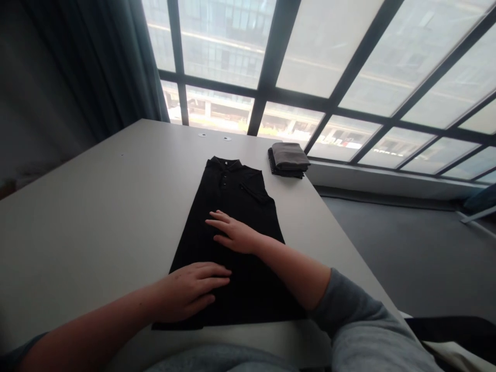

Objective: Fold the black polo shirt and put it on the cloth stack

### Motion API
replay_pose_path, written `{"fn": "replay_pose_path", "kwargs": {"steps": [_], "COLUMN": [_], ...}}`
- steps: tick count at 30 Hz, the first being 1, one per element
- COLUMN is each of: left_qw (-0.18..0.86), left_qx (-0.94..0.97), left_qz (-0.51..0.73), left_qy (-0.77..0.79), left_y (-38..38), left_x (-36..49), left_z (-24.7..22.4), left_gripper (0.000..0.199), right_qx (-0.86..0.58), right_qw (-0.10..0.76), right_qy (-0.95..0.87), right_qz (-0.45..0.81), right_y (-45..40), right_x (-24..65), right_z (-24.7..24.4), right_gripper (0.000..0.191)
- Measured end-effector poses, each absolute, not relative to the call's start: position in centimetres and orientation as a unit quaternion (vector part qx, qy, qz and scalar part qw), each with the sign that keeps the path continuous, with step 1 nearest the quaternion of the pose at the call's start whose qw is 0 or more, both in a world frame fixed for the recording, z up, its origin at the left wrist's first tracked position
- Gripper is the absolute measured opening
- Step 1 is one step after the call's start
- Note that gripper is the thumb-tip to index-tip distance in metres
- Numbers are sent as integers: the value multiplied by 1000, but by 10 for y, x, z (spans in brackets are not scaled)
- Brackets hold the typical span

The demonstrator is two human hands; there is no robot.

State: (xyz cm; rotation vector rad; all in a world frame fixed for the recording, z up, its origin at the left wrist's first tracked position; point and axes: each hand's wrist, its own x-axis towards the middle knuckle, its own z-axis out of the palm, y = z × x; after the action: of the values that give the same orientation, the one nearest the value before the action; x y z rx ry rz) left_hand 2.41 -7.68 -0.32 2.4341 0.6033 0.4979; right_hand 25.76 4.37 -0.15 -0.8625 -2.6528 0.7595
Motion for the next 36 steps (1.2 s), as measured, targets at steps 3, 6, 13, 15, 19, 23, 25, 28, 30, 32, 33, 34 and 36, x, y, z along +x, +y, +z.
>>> {"fn": "replay_pose_path", "kwargs": {"steps": [3, 6, 13, 15, 19, 23, 25, 28, 30, 32, 33, 34, 36], "left_qw": [282, 280, 263, 245, 212, 194, 182, 157, 135, 108, 94, 82, 67], "left_qx": [908, 907, 917, 922, 947, 969, 976, 984, 989, 994, 995, 996, 997], "left_qz": [201, 200, 213, 209, 150, 74, 53, 38, 37, 32, 28, 23, 18], "left_qy": [234, 241, 211, 214, 187, 136, 111, 70, 38, 5, -9, -21, -29], "left_y": [-77, -76, -73, -74, -74, -65, -56, -44, -39, -37, -36, -36, -35], "left_x": [23, 24, 27, 31, 49, 87, 114, 158, 185, 207, 216, 223, 234], "left_z": [-4, -4, 0, 1, 7, 18, 20, 19, 16, 12, 10, 8, 6], "left_gripper": [40, 36, 29, 28, 27, 23, 22, 25, 30, 36, 37, 38, 39], "right_qx": [-416, -522, -600, -598, -574, -577, -595, -625, -634, -639, -641, -642, -645], "right_qw": [188, 223, 260, 262, 242, 253, 271, 293, 302, 309, 313, 318, 328], "right_qy": [-863, -806, -749, -751, -772, -763, -743, -709, -697, -688, -683, -679, -669], "right_qz": [214, 167, 109, 103, 125, 143, 144, 141, 143, 151, 156, 162, 168], "right_y": [41, 26, -5, -3, 6, 12, 14, 17, 20, 23, 25, 27, 30], "right_x": [321, 382, 447, 448, 449, 458, 464, 472, 476, 479, 480, 480, 480], "right_z": [0, -2, -6, -8, -13, -18, -21, -23, -25, -27, -29, -31, -35], "right_gripper": [45, 34, 32, 33, 31, 31, 31, 31, 31, 31, 31, 31, 31]}}
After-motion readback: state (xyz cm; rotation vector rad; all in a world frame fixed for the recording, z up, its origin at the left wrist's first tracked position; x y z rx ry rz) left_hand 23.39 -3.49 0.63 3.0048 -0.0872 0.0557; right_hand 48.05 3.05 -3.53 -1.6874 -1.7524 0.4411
